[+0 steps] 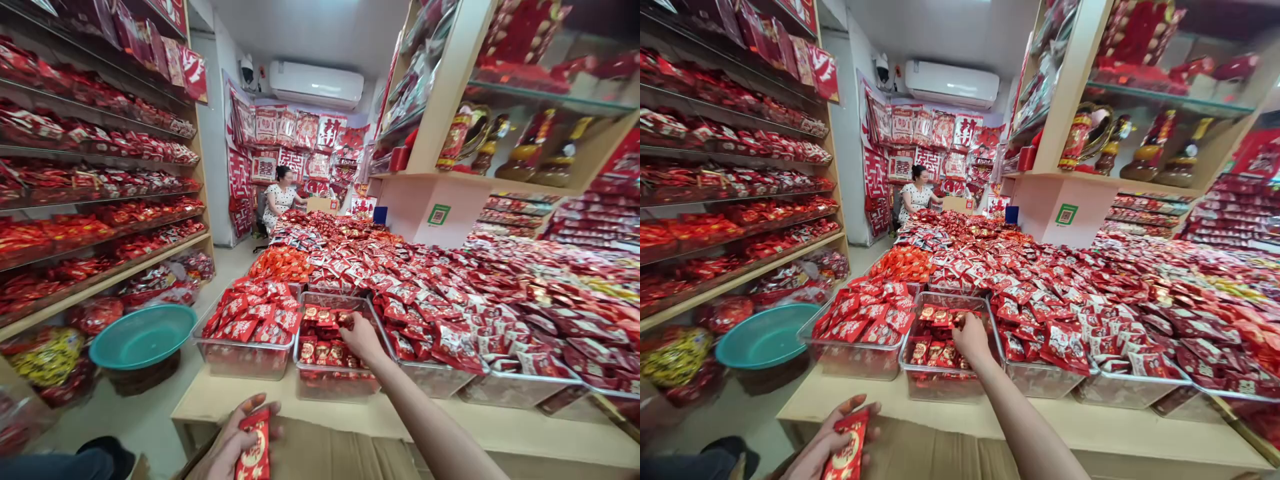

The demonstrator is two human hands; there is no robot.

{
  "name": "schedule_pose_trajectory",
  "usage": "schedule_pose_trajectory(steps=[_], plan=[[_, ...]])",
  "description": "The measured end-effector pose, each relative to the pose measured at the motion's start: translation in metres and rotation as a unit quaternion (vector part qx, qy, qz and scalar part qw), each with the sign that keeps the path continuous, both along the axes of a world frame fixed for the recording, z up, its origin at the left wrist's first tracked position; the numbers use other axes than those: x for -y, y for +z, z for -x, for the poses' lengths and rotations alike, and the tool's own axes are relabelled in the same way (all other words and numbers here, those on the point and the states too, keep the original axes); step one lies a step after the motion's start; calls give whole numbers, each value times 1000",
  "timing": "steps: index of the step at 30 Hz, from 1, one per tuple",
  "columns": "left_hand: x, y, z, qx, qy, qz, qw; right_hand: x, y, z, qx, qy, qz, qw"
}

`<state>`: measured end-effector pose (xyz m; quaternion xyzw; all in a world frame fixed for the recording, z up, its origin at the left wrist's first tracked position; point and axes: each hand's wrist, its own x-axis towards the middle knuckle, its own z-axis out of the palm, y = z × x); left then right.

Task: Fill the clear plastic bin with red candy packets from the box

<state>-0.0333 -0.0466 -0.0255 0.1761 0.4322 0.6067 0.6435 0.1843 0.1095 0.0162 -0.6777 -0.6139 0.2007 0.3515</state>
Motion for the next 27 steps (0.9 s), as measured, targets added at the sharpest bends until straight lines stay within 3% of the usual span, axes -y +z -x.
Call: schedule_pose_trajectory(steps=[3, 5, 8, 12, 15, 19, 24, 27], plan=[[3, 8, 0, 48, 8, -1, 999, 25, 12, 7, 61, 36, -123, 990], [5, 11, 0, 73, 0, -18, 997, 55, 16, 19, 17, 126, -170, 977], [9, 14, -1, 93, -6, -29, 995, 110, 8, 46, -54, 275, -86, 956], [15, 13, -3, 117, -36, -31, 992, 156, -19, 79, -120, 328, 28, 936], [17, 8, -4, 74, -56, -40, 995, 160, -35, 91, -137, 314, 11, 939], [14, 0, -6, -20, -39, -38, 998, 154, -44, 90, -129, 311, -44, 941], [9, -2, -7, 16, -65, -14, 998, 156, -49, 87, -63, 309, -81, 945], [7, 0, -7, 18, -50, -29, 998, 156, -40, 83, -1, 297, -147, 944]])
